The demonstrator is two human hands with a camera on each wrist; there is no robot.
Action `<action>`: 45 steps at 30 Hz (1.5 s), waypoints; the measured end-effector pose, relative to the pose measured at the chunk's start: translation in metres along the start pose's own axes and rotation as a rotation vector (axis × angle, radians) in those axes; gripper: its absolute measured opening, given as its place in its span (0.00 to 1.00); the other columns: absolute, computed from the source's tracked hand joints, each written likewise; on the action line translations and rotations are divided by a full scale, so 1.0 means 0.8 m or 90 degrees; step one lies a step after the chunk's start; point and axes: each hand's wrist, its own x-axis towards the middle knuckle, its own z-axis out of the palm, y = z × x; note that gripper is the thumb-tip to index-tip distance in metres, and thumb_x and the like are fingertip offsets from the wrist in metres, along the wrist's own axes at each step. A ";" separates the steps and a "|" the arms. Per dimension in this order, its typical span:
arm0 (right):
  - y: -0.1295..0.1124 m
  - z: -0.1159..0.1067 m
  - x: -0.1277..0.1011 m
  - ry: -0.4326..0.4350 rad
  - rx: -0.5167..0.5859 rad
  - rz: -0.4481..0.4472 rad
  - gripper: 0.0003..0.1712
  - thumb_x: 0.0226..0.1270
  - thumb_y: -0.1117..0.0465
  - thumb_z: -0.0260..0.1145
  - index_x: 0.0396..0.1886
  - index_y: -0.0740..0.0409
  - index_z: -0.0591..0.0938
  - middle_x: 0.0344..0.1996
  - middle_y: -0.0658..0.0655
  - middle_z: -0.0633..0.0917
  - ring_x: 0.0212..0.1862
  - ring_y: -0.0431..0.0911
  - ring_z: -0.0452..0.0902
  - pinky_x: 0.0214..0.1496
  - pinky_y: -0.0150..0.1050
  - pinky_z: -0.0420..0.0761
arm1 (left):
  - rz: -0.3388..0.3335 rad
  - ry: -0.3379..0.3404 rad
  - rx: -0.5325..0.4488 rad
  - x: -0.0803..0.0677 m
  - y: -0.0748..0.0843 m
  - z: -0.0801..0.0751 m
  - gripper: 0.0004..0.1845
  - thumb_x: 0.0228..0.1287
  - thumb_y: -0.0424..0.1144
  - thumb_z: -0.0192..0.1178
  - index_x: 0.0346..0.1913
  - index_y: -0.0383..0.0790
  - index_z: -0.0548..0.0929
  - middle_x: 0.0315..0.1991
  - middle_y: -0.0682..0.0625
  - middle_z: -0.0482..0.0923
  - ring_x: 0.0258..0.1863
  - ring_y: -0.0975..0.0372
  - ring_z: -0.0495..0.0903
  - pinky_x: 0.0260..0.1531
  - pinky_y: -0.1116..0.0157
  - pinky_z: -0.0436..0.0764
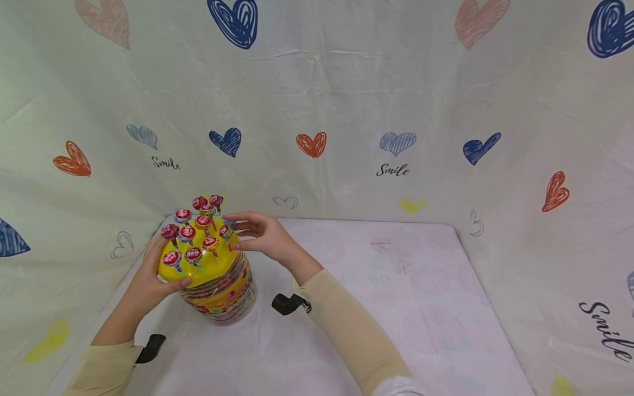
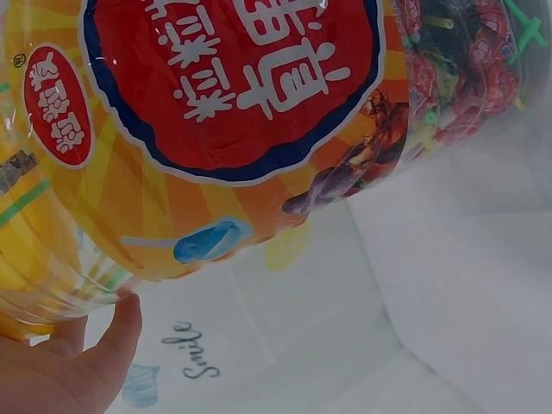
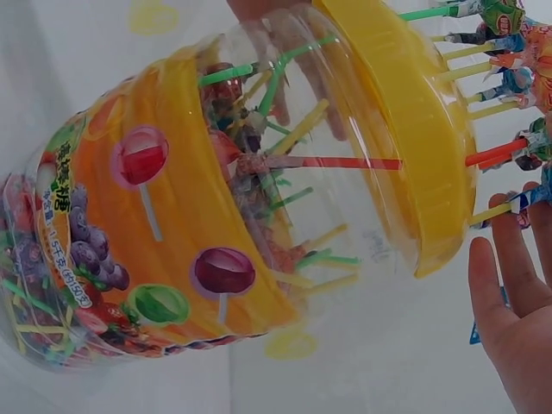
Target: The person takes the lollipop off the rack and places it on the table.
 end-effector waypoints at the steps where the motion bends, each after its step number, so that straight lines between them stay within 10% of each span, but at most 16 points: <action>1: 0.000 0.000 0.000 0.002 0.000 0.001 0.29 0.62 0.75 0.66 0.64 0.65 0.74 0.62 0.57 0.76 0.59 0.51 0.75 0.60 0.43 0.77 | 0.000 0.000 0.002 0.000 0.001 0.000 0.56 0.53 0.36 0.73 0.78 0.41 0.46 0.76 0.38 0.39 0.66 0.40 0.54 0.47 0.86 0.63; 7: -0.001 -0.006 -0.001 0.041 0.012 -0.004 0.29 0.62 0.74 0.66 0.65 0.62 0.74 0.61 0.58 0.76 0.58 0.52 0.76 0.59 0.43 0.78 | -0.003 -0.002 0.013 0.001 0.002 -0.002 0.57 0.51 0.35 0.74 0.78 0.43 0.46 0.76 0.39 0.40 0.67 0.41 0.54 0.48 0.84 0.63; 14: 0.003 -0.017 -0.009 0.082 0.059 -0.032 0.28 0.63 0.78 0.63 0.64 0.66 0.73 0.57 0.61 0.78 0.59 0.64 0.72 0.59 0.46 0.77 | -0.013 -0.003 0.016 0.000 0.001 -0.001 0.58 0.51 0.34 0.74 0.78 0.41 0.45 0.76 0.38 0.38 0.67 0.39 0.52 0.58 0.39 0.68; 23: 0.030 -0.038 -0.030 0.123 0.065 -0.007 0.27 0.63 0.76 0.64 0.62 0.62 0.75 0.60 0.66 0.76 0.54 0.53 0.77 0.55 0.44 0.80 | -0.022 -0.007 0.020 0.000 0.002 -0.003 0.57 0.51 0.34 0.74 0.78 0.40 0.45 0.76 0.39 0.38 0.67 0.39 0.52 0.48 0.84 0.64; 30: 0.066 -0.058 -0.052 0.168 0.063 0.055 0.27 0.63 0.75 0.65 0.62 0.62 0.74 0.58 0.62 0.78 0.54 0.53 0.79 0.53 0.43 0.81 | -0.019 -0.004 0.015 0.001 0.002 -0.002 0.58 0.50 0.33 0.74 0.78 0.39 0.44 0.76 0.37 0.38 0.68 0.38 0.51 0.57 0.37 0.67; 45: 0.138 -0.085 -0.087 0.252 0.063 0.148 0.28 0.60 0.80 0.64 0.60 0.64 0.74 0.56 0.63 0.79 0.51 0.53 0.81 0.52 0.42 0.82 | -0.019 -0.004 0.011 0.002 0.003 -0.001 0.58 0.50 0.33 0.74 0.77 0.39 0.45 0.76 0.37 0.37 0.68 0.37 0.50 0.57 0.34 0.66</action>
